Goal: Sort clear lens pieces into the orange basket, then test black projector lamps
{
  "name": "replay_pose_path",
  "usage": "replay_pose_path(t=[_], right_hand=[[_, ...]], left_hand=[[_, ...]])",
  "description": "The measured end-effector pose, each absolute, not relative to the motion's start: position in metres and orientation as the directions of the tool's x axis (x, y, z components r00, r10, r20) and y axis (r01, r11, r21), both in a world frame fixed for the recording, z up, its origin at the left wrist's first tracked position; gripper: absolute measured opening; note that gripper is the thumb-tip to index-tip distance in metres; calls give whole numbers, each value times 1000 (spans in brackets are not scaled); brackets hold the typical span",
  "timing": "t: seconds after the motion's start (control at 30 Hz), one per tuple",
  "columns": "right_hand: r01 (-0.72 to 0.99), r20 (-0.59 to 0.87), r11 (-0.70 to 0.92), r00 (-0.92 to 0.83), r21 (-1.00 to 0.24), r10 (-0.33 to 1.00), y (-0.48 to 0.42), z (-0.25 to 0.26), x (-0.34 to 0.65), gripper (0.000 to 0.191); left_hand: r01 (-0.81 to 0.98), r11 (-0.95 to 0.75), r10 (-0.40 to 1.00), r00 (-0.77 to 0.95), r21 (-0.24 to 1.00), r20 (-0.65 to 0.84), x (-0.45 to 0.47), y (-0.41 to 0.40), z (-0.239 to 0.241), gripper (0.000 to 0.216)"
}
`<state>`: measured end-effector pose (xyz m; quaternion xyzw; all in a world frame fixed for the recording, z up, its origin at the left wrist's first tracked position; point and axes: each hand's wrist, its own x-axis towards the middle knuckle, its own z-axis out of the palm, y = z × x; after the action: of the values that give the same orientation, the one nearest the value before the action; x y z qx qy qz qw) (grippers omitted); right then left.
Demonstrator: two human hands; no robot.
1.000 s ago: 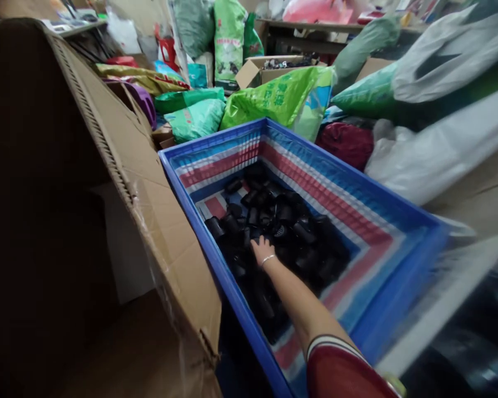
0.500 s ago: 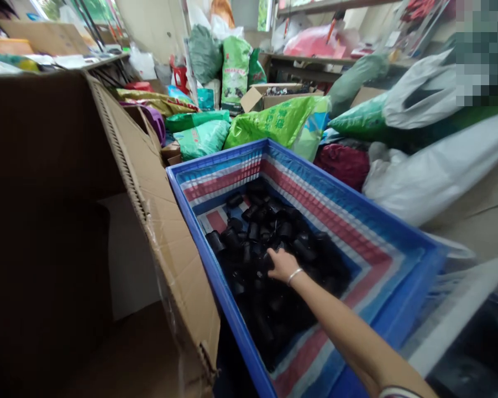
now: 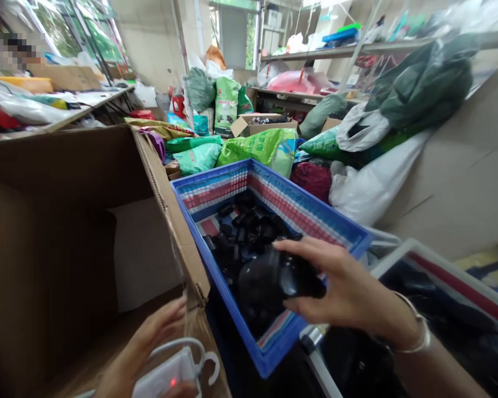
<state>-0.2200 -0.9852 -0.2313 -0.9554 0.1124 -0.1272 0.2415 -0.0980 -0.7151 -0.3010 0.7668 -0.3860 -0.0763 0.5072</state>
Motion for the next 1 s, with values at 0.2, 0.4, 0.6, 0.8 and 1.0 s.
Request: replay_pose_path(t=[0.2,0.4,0.6,0.8,1.0], right_hand=[[54,220,-747,968,-662,-125,-911,-214,-203,69],[127,130,-38,987,-991,-96,-866,-278,-199,107],[106,114,-50,979,-993,-170,-817,-308,-205,86],[39,97,-372,986,-928,-138,-809,-301,-203,85],[-91,156,-632,933,-770,-324,-801,-303,-198,81]], left_hand=[[-420,-52,-793,569,906,218,-116,-743,-265,98],[153,243,-654,755,958,45,-122,-702,-277,83],[45,117,-565,824,992,29,-118,-664,-281,68],[-392,-386,-615,784,835,85,-104,-637,-269,56],[-516,-494,-577,797,700,180,-120,-636,-277,28]])
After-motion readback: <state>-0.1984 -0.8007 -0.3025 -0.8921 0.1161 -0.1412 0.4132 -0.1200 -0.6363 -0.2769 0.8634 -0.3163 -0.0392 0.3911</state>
